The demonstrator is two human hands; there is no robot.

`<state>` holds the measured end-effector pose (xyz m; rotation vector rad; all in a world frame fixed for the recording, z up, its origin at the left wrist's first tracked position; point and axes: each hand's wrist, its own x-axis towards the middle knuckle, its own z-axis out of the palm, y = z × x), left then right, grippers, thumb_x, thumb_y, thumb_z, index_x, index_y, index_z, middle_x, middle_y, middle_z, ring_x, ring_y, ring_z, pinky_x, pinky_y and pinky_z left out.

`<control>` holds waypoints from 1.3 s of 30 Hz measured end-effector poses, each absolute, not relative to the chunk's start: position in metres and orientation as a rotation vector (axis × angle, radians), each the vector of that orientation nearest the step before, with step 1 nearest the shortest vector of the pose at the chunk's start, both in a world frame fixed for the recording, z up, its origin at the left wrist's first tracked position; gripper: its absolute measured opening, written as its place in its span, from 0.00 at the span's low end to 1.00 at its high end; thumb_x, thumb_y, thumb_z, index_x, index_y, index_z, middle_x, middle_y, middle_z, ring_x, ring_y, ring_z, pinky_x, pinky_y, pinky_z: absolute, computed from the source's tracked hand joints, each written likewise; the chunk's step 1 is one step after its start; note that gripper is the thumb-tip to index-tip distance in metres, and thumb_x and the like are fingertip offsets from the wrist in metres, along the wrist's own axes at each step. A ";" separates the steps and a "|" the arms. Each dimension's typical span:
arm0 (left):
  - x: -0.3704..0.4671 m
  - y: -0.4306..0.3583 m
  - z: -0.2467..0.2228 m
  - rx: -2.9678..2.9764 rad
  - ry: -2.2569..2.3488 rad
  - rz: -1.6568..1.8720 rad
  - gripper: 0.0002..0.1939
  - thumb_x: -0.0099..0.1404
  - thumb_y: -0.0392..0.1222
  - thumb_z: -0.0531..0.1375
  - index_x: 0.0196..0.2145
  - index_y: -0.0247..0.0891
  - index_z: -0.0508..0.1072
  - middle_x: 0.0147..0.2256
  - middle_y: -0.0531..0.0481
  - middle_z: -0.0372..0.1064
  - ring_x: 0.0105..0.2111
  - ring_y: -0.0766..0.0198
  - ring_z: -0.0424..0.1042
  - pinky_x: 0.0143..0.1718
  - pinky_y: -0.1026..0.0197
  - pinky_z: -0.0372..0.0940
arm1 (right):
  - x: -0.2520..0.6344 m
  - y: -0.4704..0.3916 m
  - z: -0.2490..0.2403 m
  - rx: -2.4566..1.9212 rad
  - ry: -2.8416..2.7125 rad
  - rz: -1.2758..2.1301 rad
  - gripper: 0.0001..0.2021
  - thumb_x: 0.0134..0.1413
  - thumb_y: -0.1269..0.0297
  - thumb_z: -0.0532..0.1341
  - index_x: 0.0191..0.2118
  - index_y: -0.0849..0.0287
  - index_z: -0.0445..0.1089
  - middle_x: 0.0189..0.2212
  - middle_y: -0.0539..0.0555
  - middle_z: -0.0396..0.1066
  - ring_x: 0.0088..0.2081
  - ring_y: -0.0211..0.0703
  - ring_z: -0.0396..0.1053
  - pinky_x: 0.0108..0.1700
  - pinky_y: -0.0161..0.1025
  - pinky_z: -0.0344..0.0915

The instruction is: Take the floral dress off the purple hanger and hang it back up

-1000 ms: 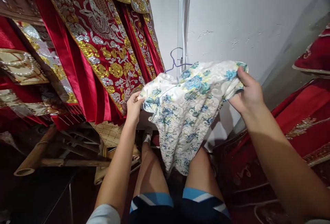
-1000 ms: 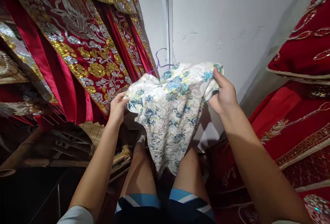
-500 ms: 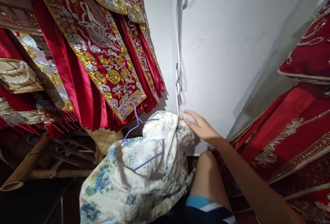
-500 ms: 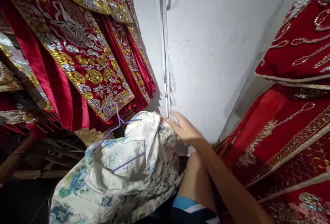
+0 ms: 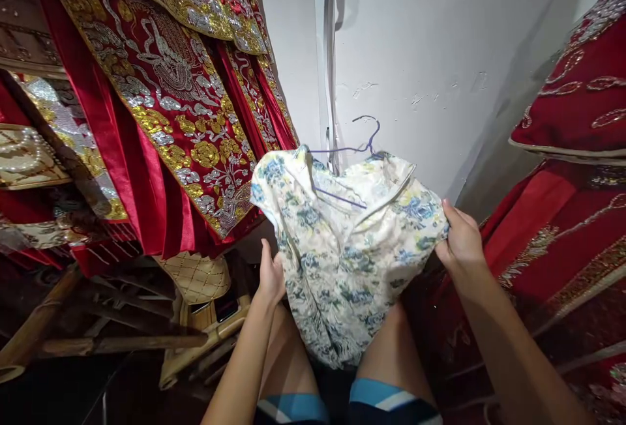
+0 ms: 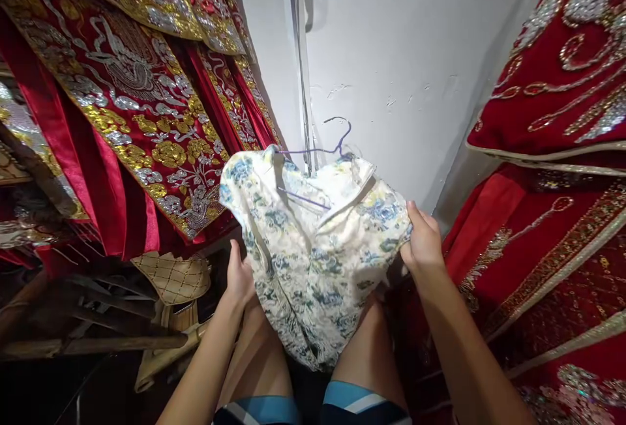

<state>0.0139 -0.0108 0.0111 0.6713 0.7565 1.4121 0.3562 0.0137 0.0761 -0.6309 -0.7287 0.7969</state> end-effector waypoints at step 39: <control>0.078 -0.114 -0.056 1.068 1.218 1.536 0.33 0.60 0.53 0.68 0.58 0.36 0.66 0.57 0.35 0.69 0.57 0.45 0.70 0.59 0.48 0.65 | 0.253 -0.105 -0.001 -1.303 -1.593 1.075 0.24 0.64 0.44 0.55 0.22 0.54 0.65 0.22 0.55 0.73 0.28 0.48 0.73 0.33 0.41 0.66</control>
